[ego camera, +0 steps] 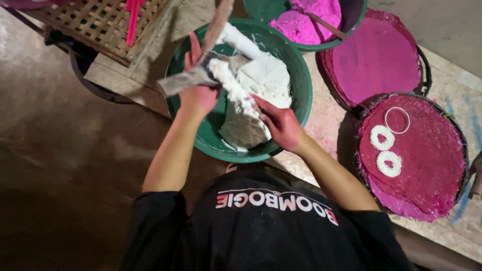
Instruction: The person uses a handheld mold to scoop white powder and press it onto a pink glittery surface, forming white circular shapes. They then scoop pink powder and press it into the center of each white circle to create a two-toned pattern.
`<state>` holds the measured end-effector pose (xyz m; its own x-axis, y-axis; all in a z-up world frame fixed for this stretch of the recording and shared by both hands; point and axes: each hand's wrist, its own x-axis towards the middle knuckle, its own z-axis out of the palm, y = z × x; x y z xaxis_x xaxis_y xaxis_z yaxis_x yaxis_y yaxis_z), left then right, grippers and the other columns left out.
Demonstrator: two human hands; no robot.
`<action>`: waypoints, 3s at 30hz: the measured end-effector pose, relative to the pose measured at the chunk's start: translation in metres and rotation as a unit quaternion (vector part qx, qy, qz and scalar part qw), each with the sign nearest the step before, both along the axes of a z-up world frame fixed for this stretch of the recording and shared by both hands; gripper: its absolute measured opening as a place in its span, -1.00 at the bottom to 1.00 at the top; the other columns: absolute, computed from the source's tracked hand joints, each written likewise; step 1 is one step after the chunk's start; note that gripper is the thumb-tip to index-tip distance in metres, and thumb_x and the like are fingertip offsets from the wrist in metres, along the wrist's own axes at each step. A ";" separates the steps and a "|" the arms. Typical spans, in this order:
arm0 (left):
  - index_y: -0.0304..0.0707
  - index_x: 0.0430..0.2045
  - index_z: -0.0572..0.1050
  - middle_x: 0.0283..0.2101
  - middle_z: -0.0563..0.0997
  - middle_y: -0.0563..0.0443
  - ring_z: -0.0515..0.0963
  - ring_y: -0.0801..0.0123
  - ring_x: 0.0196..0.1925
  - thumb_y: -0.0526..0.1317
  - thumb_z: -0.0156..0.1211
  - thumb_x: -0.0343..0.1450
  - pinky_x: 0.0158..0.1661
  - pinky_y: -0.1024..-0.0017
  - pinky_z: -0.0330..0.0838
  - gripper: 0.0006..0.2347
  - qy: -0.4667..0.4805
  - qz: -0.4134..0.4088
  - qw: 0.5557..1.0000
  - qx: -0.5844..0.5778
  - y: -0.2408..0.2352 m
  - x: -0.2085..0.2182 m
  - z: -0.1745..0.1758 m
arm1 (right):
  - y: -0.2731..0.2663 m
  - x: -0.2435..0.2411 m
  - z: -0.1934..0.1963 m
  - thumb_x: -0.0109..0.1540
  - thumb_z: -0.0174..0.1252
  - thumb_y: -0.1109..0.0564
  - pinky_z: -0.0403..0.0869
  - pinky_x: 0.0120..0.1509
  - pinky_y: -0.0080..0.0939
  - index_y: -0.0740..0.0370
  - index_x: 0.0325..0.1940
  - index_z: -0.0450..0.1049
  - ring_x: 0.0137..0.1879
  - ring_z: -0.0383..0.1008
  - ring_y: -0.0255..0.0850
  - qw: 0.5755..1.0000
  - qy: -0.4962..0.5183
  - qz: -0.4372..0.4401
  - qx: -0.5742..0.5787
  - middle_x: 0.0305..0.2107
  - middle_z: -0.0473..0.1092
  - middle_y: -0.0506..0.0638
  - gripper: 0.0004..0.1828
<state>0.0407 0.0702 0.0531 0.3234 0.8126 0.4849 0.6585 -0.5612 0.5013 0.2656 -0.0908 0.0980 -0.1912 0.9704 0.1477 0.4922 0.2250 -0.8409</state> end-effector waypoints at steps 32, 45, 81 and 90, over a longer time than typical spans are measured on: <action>-0.17 -0.01 0.47 0.01 0.61 -0.04 0.62 0.24 0.06 -0.24 0.32 0.30 0.15 0.23 0.48 -0.64 -0.277 -0.380 0.340 -0.815 -0.229 0.218 0.080 | -0.190 0.204 0.100 0.45 -0.06 -0.08 0.66 -0.12 0.03 -0.25 0.46 0.21 -0.07 0.63 0.26 0.879 -0.137 0.040 0.454 0.04 0.43 0.38 -0.54; -0.16 0.10 0.47 0.12 0.61 -0.09 0.62 0.20 0.17 -0.29 0.46 0.26 0.21 0.32 0.51 -0.51 0.069 -0.510 0.729 -0.451 -0.227 0.411 0.074 | -0.313 0.404 0.031 0.19 0.35 -0.11 0.36 0.37 0.02 0.29 0.50 0.20 0.31 0.39 0.07 0.928 0.240 0.012 -0.284 0.19 0.37 0.27 -0.11; -0.16 0.37 0.21 0.34 0.43 -0.08 0.41 0.21 0.41 0.24 0.20 0.39 0.46 0.27 0.21 -0.29 -0.520 -0.550 0.221 -0.615 -0.185 0.455 -0.002 | -0.333 0.379 -0.048 0.19 0.05 -0.62 0.37 0.21 -0.08 0.36 0.54 0.13 0.11 0.38 -0.16 0.725 0.505 -0.112 -0.454 0.08 0.35 0.08 0.18; -0.28 -0.08 0.48 -0.10 0.52 -0.02 0.50 0.20 0.12 -0.23 0.00 0.28 0.33 0.19 0.27 -0.66 -0.616 -0.509 0.213 -0.562 -0.176 0.505 -0.015 | -0.293 0.464 0.008 0.25 -0.19 -0.47 0.36 0.36 0.01 0.33 0.49 0.18 0.24 0.47 0.00 0.801 0.259 -0.110 -0.528 0.22 0.42 0.21 -0.01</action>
<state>0.5459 -0.1057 0.0377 0.7999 0.4523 0.3944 -0.5374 0.8324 0.1353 0.7296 -0.3839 0.1059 -0.1775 0.6080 -0.7739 -0.0542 -0.7912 -0.6091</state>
